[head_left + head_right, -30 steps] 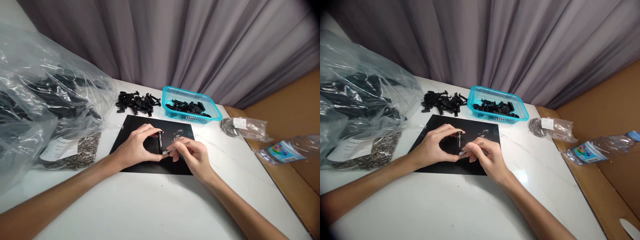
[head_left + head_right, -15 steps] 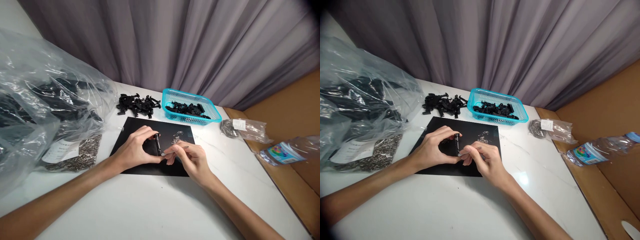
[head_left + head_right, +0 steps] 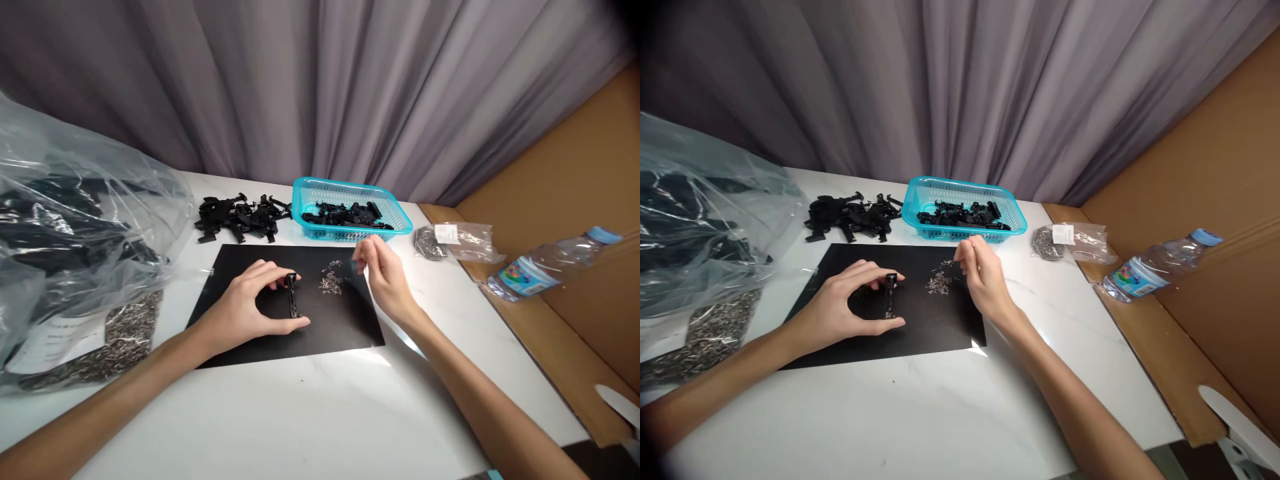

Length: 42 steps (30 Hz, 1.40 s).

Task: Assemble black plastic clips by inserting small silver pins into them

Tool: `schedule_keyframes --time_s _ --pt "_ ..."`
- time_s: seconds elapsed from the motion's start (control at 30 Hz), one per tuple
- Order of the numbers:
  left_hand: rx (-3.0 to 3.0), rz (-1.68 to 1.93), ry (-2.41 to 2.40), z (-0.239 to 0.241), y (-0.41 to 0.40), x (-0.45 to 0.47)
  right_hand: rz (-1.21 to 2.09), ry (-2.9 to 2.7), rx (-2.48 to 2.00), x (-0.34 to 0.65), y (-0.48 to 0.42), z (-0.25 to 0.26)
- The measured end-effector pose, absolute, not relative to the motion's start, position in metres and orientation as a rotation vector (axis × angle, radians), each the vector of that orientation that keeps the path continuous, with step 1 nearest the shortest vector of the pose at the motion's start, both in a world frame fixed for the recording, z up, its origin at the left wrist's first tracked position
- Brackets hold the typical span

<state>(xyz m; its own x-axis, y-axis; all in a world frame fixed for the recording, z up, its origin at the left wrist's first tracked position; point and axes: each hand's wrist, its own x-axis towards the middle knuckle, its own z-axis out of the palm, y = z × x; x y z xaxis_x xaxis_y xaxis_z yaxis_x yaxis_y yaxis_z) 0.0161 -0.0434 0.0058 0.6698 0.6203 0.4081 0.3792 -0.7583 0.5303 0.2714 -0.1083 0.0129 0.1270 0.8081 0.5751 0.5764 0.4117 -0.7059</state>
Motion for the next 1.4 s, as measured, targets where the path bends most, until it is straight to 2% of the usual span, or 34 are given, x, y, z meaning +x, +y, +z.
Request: schedule_keyframes --time_s 0.27,0.67,0.93,1.17,1.4 --pt "2.537 0.769 0.812 0.006 -0.041 0.016 -0.014 -2.144 -1.503 0.271 -0.104 -0.006" --pt "2.564 0.778 0.791 0.005 -0.042 0.017 -0.038 -2.111 -1.523 0.261 -0.106 -0.010" --pt "2.570 0.766 0.772 0.005 -0.044 0.017 0.183 -1.742 -1.392 0.263 -0.105 -0.003" --pt "2.582 0.710 0.739 0.006 -0.046 0.019 0.560 -1.657 -1.331 0.253 -0.113 0.003" --pt "2.584 0.605 0.676 0.006 -0.047 0.017 0.579 -1.746 -1.310 0.243 -0.121 0.006"
